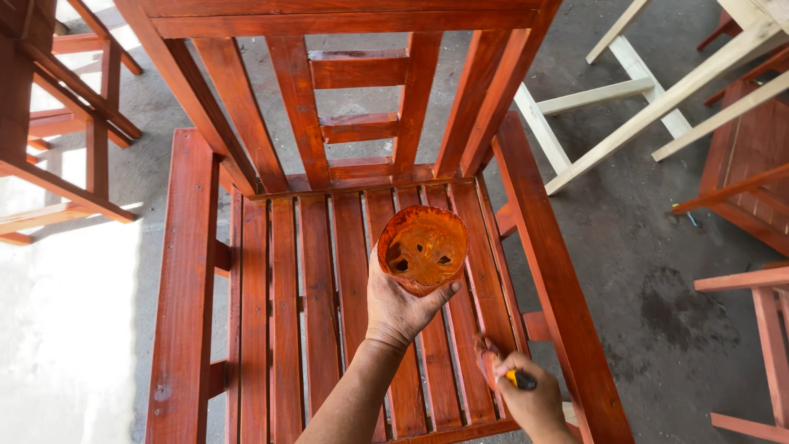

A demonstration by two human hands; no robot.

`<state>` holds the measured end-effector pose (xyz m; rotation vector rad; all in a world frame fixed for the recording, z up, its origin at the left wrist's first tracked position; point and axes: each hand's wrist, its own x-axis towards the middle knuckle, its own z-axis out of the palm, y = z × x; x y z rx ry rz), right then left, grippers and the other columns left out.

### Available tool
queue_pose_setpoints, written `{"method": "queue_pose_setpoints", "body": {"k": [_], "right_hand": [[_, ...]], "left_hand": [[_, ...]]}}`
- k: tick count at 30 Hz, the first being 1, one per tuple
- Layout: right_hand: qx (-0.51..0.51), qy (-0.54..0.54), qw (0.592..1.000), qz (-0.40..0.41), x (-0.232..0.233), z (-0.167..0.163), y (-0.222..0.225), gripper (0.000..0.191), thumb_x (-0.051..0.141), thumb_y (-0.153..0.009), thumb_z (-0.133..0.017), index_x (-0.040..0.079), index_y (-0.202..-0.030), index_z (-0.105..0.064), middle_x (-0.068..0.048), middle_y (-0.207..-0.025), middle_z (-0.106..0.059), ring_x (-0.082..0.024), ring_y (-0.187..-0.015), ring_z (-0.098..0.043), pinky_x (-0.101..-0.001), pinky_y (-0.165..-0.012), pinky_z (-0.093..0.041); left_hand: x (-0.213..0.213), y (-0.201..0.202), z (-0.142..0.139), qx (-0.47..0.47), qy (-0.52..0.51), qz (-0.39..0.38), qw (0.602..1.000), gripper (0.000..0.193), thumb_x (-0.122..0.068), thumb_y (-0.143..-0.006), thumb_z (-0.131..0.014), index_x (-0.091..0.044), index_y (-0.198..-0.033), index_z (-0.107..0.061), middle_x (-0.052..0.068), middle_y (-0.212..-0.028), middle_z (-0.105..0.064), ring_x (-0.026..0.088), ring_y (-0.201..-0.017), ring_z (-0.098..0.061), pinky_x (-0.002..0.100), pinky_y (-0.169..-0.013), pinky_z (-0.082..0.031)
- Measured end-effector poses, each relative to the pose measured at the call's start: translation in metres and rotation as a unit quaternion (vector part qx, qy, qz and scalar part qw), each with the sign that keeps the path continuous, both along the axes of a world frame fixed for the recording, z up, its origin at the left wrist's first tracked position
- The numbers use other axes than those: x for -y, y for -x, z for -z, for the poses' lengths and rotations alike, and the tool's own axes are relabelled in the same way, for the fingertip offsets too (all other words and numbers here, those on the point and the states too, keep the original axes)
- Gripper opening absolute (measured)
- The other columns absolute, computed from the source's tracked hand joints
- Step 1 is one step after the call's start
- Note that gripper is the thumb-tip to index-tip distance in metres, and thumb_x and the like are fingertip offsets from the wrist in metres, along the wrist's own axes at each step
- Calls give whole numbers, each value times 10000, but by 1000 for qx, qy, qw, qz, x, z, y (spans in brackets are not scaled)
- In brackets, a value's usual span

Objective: The person applies reddish-brown wood stain to wooden chairs and benches using a cloth, dipping it into a small container of stain held in the other hand. They work over the seat slats, armrests, and frame rails of a chair, moving around the piece to coat different surfaces.

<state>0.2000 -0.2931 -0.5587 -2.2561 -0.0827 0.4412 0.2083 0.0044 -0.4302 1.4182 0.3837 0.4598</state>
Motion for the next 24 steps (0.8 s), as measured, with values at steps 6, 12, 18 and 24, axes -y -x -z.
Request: {"method": "queue_pose_setpoints", "body": {"k": [6, 12, 18, 24], "right_hand": [[-105, 41, 991, -72, 72, 29, 40, 136, -14, -778, -704, 120, -776, -676, -89, -837, -736, -177, -835, -780, -356, -833, -618], [-156, 165, 953, -203, 62, 11, 2, 130, 72, -815, -751, 179, -816, -678, -1, -885, -757, -65, -849, -744, -317, -840, -573], [-139, 368, 896, -208, -40, -53, -58, 187, 123, -912, -635, 245, -794, -714, -43, -887, -742, -231, -847, -725, -424, -766, -559], [-43, 351, 919, -172, -138, -82, -166, 134, 154, -900, -700, 262, -840, -752, -55, -849, -758, -231, -793, -741, -409, -704, -591]], "left_hand": [[13, -6, -2, -14, 11, 17, 1000, 1063, -393, -576, -984, -66, -1387, -379, 101, -1334, -568, 240, -1270, -611, 370, -1104, -561], [4, -9, 4, -2, 26, 10, 1000, 1057, -365, -588, -976, -67, -1401, -370, 110, -1347, -562, 252, -1282, -601, 374, -1097, -543], [-20, -10, 19, -25, 21, -20, 999, 1038, -370, -589, -975, -72, -1388, -383, 115, -1345, -570, 255, -1286, -609, 377, -1098, -576], [-44, -15, 36, -47, 42, -39, 997, 1028, -408, -585, -963, -82, -1369, -383, 110, -1343, -565, 246, -1282, -616, 383, -1057, -566]]}}
